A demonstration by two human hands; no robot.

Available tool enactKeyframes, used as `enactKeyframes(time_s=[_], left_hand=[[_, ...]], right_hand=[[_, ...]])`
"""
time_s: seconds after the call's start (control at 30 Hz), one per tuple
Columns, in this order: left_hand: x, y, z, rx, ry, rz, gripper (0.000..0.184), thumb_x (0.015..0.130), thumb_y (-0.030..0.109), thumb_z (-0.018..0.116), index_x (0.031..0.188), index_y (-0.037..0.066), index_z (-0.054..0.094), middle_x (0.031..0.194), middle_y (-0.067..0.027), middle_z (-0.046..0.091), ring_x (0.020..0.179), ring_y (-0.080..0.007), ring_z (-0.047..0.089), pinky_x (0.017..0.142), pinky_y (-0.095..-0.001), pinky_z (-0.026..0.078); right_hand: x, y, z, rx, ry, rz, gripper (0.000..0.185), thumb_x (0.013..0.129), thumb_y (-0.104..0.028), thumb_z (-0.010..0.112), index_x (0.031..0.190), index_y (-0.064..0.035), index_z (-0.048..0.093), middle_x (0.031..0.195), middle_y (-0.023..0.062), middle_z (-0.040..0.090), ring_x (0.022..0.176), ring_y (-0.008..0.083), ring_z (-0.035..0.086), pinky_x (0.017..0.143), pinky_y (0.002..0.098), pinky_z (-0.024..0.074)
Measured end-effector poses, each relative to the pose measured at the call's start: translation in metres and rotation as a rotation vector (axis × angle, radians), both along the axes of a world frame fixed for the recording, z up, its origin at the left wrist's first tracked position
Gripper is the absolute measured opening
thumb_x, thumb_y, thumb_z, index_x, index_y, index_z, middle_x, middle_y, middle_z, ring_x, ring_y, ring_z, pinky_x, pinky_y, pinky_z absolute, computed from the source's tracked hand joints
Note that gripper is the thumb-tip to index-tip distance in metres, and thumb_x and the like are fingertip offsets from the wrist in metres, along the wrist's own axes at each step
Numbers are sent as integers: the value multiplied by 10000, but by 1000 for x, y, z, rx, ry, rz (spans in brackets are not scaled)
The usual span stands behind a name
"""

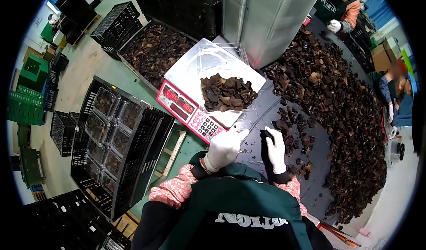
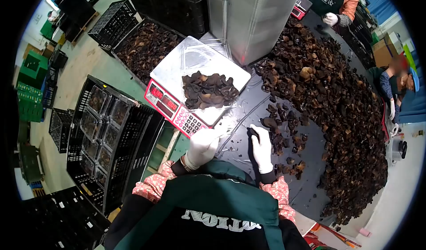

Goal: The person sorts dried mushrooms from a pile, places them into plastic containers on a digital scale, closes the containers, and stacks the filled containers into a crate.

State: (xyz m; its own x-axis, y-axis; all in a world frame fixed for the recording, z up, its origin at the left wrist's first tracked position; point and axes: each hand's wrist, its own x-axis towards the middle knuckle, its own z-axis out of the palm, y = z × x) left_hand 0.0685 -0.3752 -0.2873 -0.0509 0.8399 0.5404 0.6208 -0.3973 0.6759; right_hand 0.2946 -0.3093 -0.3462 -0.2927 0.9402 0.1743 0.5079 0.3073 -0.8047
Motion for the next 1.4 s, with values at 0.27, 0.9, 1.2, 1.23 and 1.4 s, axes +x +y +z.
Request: enactKeyframes(time_s=[0.27, 0.9, 1.2, 1.23, 1.4], left_hand=[[-47, -7, -17, 112, -114, 176, 87, 804, -62, 592, 837, 5, 637, 821, -105, 686, 759, -293, 673, 706, -357, 541], [-94, 71, -4, -159, 394, 351, 656, 898, 308, 661, 1462, 47, 452, 1471, -203, 461, 1346, -382, 405, 1139, -529, 248], [-78, 50, 21, 70, 232, 470, 545, 855, 119, 687, 1374, 18, 551, 1310, -193, 584, 1207, -382, 524, 1063, -482, 379], [-75, 45, 23, 105, 118, 342, 437, 842, 70, 670, 1269, 9, 602, 1195, -174, 636, 1089, -365, 580, 985, -464, 434], [-38, 17, 23, 161, -53, -57, 92, 794, -35, 630, 848, 35, 605, 803, -96, 647, 735, -303, 619, 684, -397, 481]], right_hand=[[-14, 2, -5, 264, -528, 114, 418, 823, -213, 721, 1222, -106, 664, 1261, 134, 610, 1170, 332, 529, 1010, 457, 383], [-110, 89, 72, 70, -88, -64, 244, 873, -147, 742, 1061, -21, 651, 775, 23, 574, 690, 109, 546, 637, 244, 455], [-74, 72, 106, -413, 597, -110, 124, 939, -149, 660, 993, -38, 673, 794, -26, 602, 672, 40, 508, 612, 208, 399], [-61, 66, 101, -413, 536, -69, 113, 937, -143, 660, 989, -44, 673, 801, -23, 609, 686, 44, 516, 624, 209, 406], [-2, 23, 24, -346, 41, 51, 86, 910, -99, 666, 963, -31, 663, 833, 47, 643, 781, 144, 622, 720, 300, 495]])
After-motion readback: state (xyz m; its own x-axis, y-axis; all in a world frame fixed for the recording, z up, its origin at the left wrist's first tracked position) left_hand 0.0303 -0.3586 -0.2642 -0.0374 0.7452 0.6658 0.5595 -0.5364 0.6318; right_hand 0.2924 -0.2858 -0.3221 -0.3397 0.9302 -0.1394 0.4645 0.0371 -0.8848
